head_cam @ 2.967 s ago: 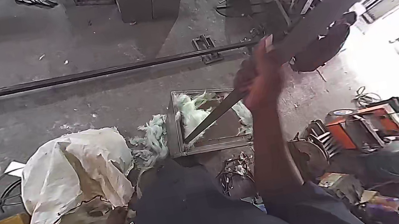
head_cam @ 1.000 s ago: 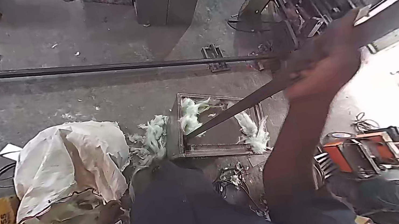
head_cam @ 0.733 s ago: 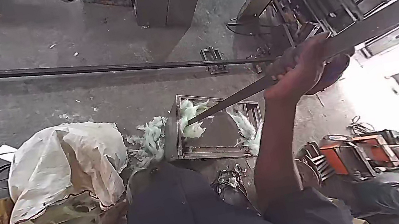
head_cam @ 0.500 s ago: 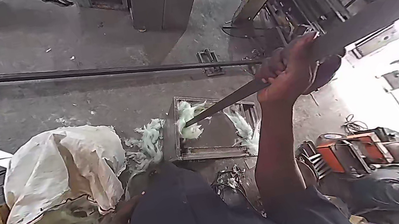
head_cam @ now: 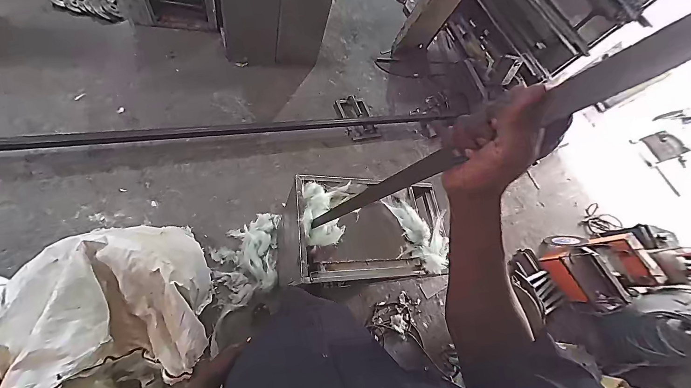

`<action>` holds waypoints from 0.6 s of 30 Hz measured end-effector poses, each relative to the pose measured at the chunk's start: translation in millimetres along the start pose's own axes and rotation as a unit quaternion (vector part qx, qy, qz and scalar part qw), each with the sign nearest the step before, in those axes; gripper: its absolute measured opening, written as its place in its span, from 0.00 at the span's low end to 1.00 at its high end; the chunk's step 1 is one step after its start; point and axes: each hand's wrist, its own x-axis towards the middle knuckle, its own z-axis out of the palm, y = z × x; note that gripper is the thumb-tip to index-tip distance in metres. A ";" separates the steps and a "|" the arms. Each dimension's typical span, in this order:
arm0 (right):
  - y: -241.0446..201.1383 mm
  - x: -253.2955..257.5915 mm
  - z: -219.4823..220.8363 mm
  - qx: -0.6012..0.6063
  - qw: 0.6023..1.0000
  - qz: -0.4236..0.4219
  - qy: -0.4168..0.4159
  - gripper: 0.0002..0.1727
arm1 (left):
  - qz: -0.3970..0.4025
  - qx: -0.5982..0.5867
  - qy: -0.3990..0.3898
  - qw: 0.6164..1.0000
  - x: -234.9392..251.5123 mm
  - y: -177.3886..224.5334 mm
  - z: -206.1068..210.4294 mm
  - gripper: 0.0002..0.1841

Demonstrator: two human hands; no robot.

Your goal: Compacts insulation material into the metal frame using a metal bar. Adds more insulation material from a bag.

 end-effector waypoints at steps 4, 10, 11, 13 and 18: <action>10.1 -3.8 -12.7 0.001 0.999 -0.004 0.044 0.27 | -0.035 0.045 0.010 0.998 -8.9 6.0 4.0 0.27; 180.6 -116.6 -46.7 -0.147 0.971 0.140 0.129 0.18 | -0.038 0.062 -0.014 0.997 -6.5 11.1 7.4 0.27; 183.6 -127.1 -49.5 -0.151 0.966 0.164 0.130 0.18 | -0.038 0.086 -0.011 0.996 -11.8 16.5 10.1 0.27; 167.9 -114.1 -48.9 -0.139 0.965 0.181 0.128 0.20 | -0.020 0.142 0.002 0.990 -17.7 26.9 10.4 0.25; 64.9 -28.6 -46.2 -0.089 0.986 0.083 0.115 0.28 | -0.032 0.084 -0.011 0.996 -20.7 3.4 10.0 0.26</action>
